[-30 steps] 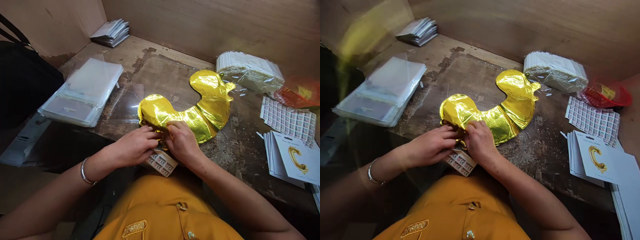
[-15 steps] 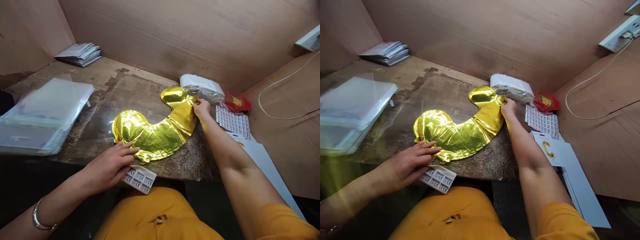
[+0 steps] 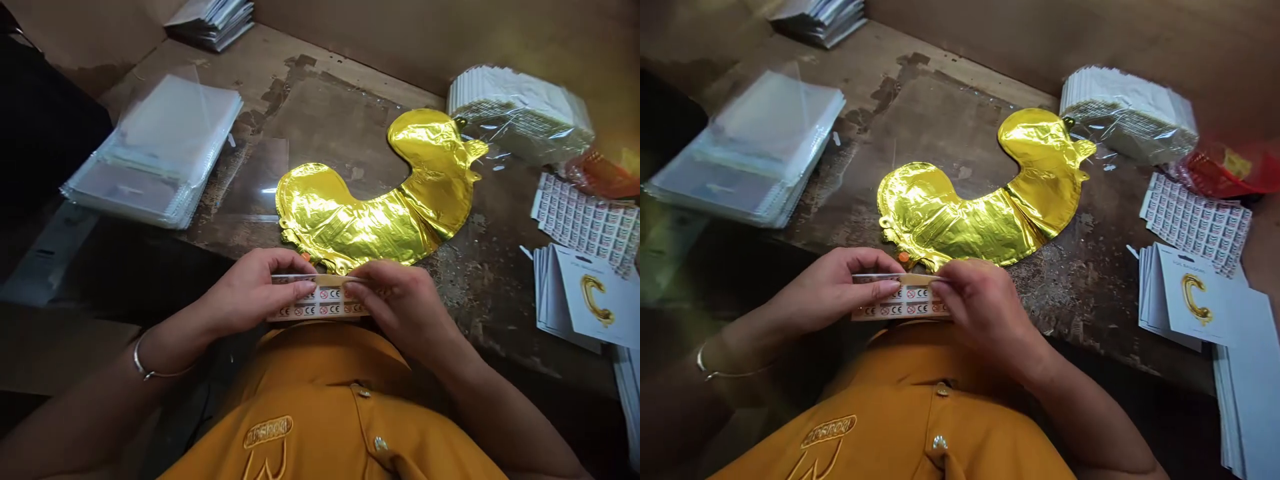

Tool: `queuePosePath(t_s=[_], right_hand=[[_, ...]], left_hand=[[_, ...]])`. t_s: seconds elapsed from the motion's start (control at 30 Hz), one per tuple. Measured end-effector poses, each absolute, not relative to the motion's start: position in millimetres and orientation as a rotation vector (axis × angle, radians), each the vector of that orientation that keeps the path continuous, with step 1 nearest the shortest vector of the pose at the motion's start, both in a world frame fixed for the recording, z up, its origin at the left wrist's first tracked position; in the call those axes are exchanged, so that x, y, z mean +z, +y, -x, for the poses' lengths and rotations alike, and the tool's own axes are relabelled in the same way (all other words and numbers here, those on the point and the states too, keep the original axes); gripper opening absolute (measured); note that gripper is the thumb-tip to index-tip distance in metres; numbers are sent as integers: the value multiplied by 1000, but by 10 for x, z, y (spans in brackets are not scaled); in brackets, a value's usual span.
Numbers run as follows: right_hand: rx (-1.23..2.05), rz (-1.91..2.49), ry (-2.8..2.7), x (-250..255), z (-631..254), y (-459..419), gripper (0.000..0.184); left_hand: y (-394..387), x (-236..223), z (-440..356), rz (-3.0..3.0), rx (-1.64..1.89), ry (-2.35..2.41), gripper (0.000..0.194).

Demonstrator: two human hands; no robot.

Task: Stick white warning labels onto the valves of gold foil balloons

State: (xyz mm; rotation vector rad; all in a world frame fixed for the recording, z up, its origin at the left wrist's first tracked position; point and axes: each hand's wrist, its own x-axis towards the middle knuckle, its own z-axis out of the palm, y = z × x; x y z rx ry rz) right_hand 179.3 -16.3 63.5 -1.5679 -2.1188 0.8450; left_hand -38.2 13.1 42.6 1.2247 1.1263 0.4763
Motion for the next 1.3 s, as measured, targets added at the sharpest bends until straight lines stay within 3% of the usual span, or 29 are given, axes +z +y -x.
queuePosePath(t_s=[0.13, 0.2, 0.3, 0.37, 0.6, 0.87, 1.03, 1.2, 1.3], right_hand=[[1299, 1636, -1899, 499, -1916, -37, 23], [1100, 1657, -2021, 492, -1927, -36, 21], [362, 1556, -2224, 528, -1835, -94, 18], [131, 1407, -2290, 544, -1728, -127, 21], [304, 1380, -2180, 388, -1509, -155, 11], [-60, 1167, -2256, 223, -1576, -195, 21], [-85, 1012, -2285, 189, -1596, -201, 19], [-80, 1249, -2158, 235, -1566, -225, 29], [-84, 1341, -2198, 271, -1553, -214, 25]], left_hand=[[73, 252, 363, -1013, 569, 1086, 29], [33, 195, 338, -960, 611, 1089, 31], [-28, 160, 276, -911, 648, 1119, 30], [-58, 158, 234, -939, 677, 1118, 28], [-117, 144, 206, -1137, 780, 1108, 34], [-161, 88, 202, -987, 793, 1089, 40], [-180, 56, 194, -937, 779, 1086, 40], [-157, 88, 184, -955, 785, 1118, 41], [-138, 97, 179, -948, 789, 1124, 41]])
